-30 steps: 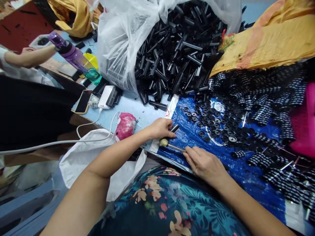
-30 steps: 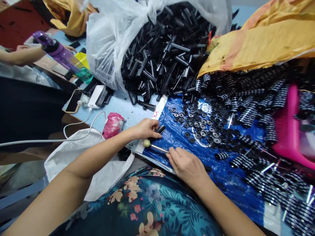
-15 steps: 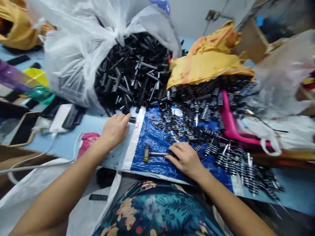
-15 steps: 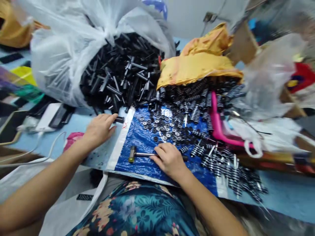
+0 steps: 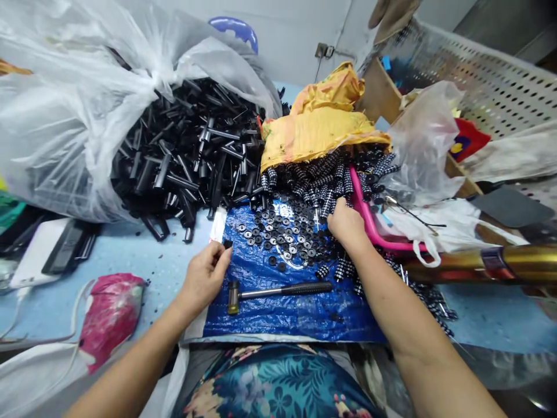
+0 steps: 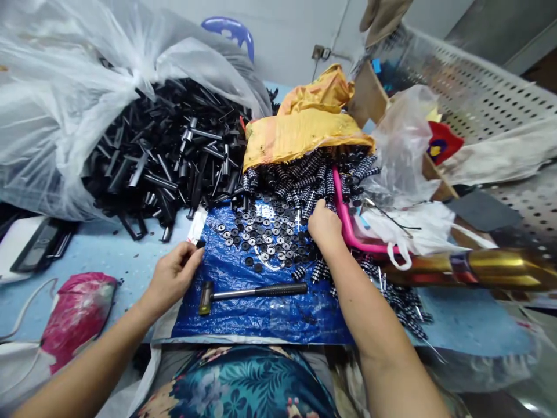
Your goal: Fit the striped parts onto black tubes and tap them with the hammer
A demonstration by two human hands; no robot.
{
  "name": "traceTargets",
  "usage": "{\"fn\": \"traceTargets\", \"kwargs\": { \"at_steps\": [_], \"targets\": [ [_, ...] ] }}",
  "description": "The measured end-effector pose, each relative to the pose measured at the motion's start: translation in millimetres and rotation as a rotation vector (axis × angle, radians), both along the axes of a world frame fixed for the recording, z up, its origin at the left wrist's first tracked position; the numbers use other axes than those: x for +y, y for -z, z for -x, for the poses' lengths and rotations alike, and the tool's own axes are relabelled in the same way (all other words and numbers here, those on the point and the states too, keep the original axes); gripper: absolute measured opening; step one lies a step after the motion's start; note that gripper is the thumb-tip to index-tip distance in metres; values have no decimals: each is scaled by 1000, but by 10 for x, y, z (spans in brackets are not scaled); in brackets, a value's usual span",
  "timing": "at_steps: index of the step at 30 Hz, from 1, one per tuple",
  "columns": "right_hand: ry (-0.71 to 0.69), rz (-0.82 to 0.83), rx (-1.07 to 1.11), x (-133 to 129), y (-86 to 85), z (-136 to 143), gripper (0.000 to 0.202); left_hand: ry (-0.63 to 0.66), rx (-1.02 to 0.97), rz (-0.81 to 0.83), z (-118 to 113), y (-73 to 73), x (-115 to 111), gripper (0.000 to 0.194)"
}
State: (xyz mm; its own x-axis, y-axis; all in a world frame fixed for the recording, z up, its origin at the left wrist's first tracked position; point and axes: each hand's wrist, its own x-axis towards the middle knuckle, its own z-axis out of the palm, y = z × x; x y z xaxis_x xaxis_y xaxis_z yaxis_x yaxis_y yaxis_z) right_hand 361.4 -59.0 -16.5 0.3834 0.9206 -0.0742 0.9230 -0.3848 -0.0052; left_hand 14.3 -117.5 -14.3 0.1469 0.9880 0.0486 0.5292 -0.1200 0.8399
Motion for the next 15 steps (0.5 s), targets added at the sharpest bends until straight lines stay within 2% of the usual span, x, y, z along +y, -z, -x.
{"fn": "traceTargets", "kwargs": {
  "at_steps": [2, 4, 7, 9, 11, 13, 15],
  "targets": [
    [-3, -40, 15, -68, 31, -28, 40, -96, -292, 188, -40, 54, -99, 24],
    [-9, -129, 70, -213, 49, -61, 45, -152, -517, 333, -42, 63, -154, 35],
    [-18, -357, 303, -516, 51, -42, 53, -172, -701, 473, -31, 5, -184, 40],
    [-26, -530, 628, -731, 44, 56, 58, -157, -751, 505, -37, -45, -202, 39],
    [-13, -595, 1058, -912, 29, 224, 57, -131, -755, 517, -62, -77, -232, 39],
    [53, -491, 1450, -1024, -5, 436, 50, -101, -745, 529, -109, -88, -275, 41],
    [145, -355, 1691, -1059, -58, 649, 49, -59, -718, 533, -172, -87, -327, 44]
  ]
}}
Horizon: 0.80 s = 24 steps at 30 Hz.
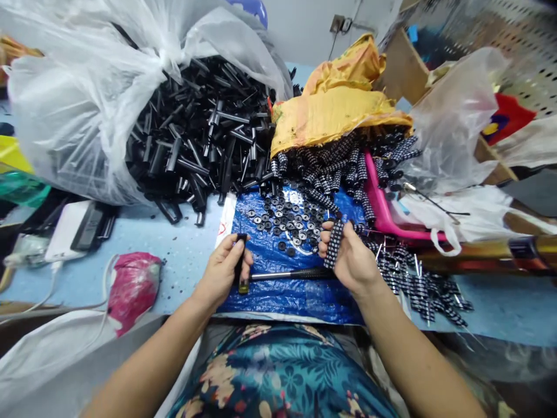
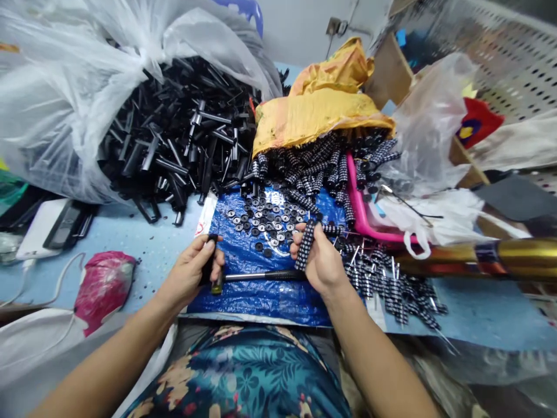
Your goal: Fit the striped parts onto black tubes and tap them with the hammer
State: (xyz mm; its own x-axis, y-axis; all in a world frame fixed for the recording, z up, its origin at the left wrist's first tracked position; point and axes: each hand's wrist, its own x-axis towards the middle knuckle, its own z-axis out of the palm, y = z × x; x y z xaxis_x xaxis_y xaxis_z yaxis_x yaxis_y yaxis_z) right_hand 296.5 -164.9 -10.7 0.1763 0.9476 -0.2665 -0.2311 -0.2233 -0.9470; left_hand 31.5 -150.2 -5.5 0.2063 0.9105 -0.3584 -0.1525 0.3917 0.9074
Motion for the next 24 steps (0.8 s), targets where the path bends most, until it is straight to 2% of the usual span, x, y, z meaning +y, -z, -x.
{"fn": "traceTargets", "kwargs": {
  "at_steps": [4, 9, 14, 16, 19, 22, 24],
  "targets": [
    [-34, 38, 195, 27, -103, 305, 46, 105, 63, -50, -109, 1, -114, 43],
    [-74, 1, 285, -40, -105, 513, 45, 48, 128, -101, -216, -14, -243, 34],
    [32, -62, 277, -110, -30, 734, 43, 60, 231, -278, -474, -76, -267, 26],
    [40, -107, 156, -120, 18, 779, 43, 112, 247, -338, -568, -92, -244, 25],
    [-70, -279, -184, -156, 97, 704, 53, 146, 274, -357, -587, -89, -216, 21],
    [-225, -578, -654, -229, 155, 520, 96, 139, 261, -284, -475, -67, -225, 30],
    [-330, -748, -886, -273, 175, 426, 107, 169, 246, -248, -399, -52, -245, 33]
  ]
}}
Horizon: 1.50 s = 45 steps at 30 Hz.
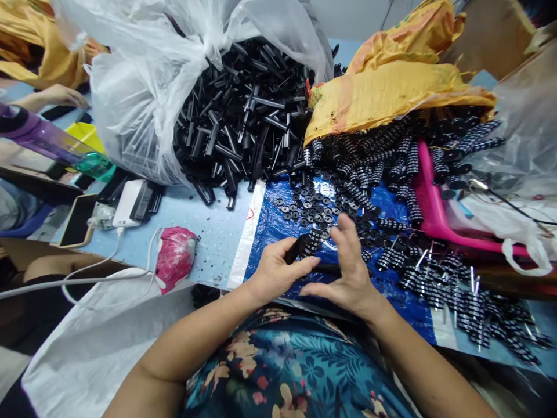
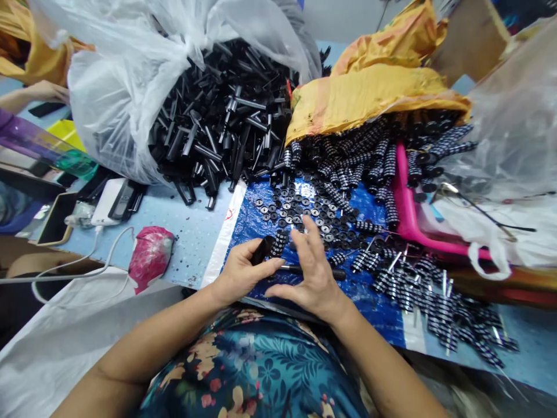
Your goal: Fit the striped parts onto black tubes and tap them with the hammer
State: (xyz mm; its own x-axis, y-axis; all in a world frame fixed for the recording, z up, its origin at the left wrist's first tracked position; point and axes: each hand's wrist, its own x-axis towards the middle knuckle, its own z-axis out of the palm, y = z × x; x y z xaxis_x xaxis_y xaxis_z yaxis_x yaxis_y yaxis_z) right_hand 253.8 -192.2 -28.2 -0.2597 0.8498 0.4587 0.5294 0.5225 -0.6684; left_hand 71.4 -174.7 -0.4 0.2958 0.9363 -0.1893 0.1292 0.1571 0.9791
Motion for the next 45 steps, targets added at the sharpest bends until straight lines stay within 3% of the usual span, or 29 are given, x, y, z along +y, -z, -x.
{"fn": "traceTargets", "kwargs": {
  "at_steps": [3, 8, 12, 16, 20, 22, 24, 25, 29, 31, 33, 35, 41, 45],
  "targets": [
    [-52, -146, -84, -37, 6, -30, 97, -3, -22, 25, 33, 16, -30, 35],
    [-59, -287, -114, -83, -30, 58, 102, -145, -120, 73, -65, 3, -82, 49],
    [-35, -361, -155, -121, -30, 100, 100, -145, -229, 78, -91, -19, -110, 40],
    [-27, -343, -180, -139, 3, 85, 101, -69, -424, 318, 16, -21, -67, 41],
    [-99, -224, -157, -137, 35, 85, 101, 33, -504, 580, 109, 11, -38, 49],
    [-122, -173, -124, -139, 64, 88, 105, 41, -535, 632, 131, 55, -51, 50],
    [-105, -151, -140, -158, 112, 72, 105, 0, -478, 525, 189, 115, -54, 47],
    [-79, -146, -191, -175, 143, 55, 97, -33, -397, 406, 246, 148, -42, 44],
    [24, -111, -476, -272, 254, -37, 24, -59, 245, -162, 642, 245, 112, 24],
    [45, -116, -485, -292, 257, -53, 16, 49, 545, -282, 842, 257, 217, 19],
    [80, -158, -398, -265, 220, -24, 19, 175, 680, -280, 964, 253, 307, 20],
    [110, -204, -322, -195, 165, 43, 22, 250, 691, -219, 1002, 246, 372, 26],
    [42, -164, -556, -28, 41, 222, 14, 288, 553, -54, 959, 260, 490, 25],
    [-98, -239, -290, -108, 12, 285, 24, 324, 564, -5, 955, 265, 585, 33]
  ]
}}
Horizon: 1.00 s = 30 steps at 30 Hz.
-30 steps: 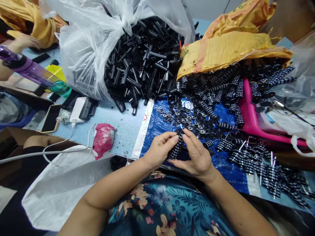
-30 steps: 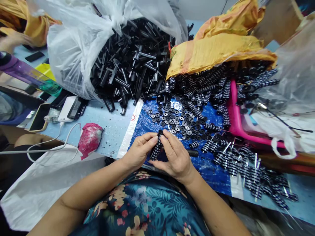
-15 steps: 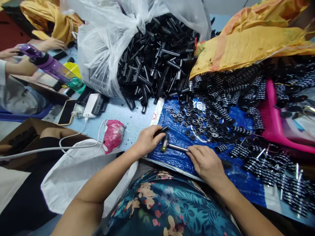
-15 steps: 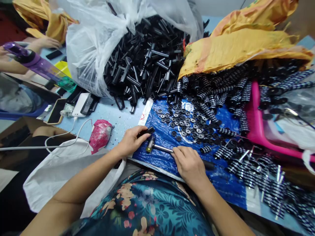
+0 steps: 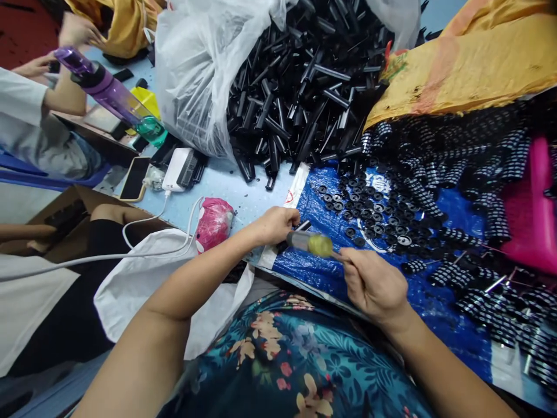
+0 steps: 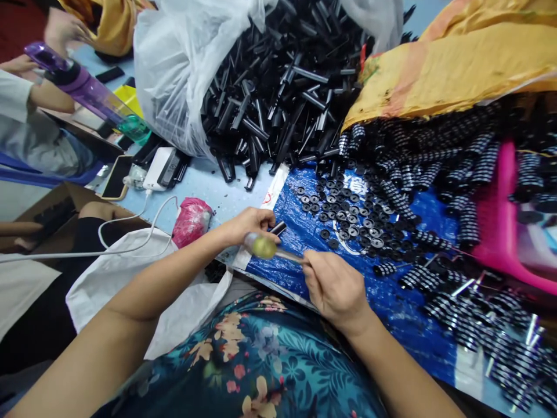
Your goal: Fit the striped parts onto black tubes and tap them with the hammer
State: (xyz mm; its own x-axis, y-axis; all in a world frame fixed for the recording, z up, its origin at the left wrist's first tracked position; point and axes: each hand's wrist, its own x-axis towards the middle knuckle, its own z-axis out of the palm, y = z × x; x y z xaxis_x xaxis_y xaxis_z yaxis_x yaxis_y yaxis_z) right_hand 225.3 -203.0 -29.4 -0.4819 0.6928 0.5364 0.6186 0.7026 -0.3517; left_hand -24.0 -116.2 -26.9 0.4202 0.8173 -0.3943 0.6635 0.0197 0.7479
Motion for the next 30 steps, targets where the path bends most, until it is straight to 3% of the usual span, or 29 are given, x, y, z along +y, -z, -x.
{"fn": "traceTargets", "kwargs": {
  "at_steps": [3, 7, 10, 12, 13, 15, 16, 18, 21, 23, 25, 28, 30],
  "targets": [
    [-100, 31, -73, -86, 43, 86, 23, 24, 55, -18, -77, -12, 22, 35],
    [-130, 109, -224, -167, 100, 84, 18, 27, 179, -192, -102, -121, -74, 17],
    [-159, 146, -90, -192, 114, -109, 24, 102, 180, -143, 223, -361, -196, 12],
    [-117, 145, -29, -187, 139, -259, 25, 323, 110, 162, 541, -561, -235, 18],
    [-80, 138, -32, -176, 158, -313, 22, 365, 93, 280, 671, -649, -228, 22],
    [-16, 139, -86, -139, 195, -349, 15, 339, 106, 238, 775, -763, -144, 29],
    [-2, 149, -121, -117, 205, -331, 12, 296, 115, 129, 735, -779, -65, 30],
    [-5, 170, -159, -74, 189, -260, 15, 176, 198, -184, 506, -732, 168, 32],
    [-27, 171, -144, -11, 86, -229, 18, -15, 537, -567, 52, -552, 596, 33],
    [17, 143, -117, 69, 6, -350, 15, -28, 630, -638, -153, -419, 808, 31],
    [150, 90, -78, 216, -45, -580, 15, 8, 628, -639, -230, -283, 906, 31],
    [470, 12, -98, 565, -36, -978, 21, 53, 681, -627, -165, -107, 863, 37],
    [641, 53, -257, 833, 9, -1167, 26, 78, 747, -589, -73, -62, 731, 42]
  ]
}}
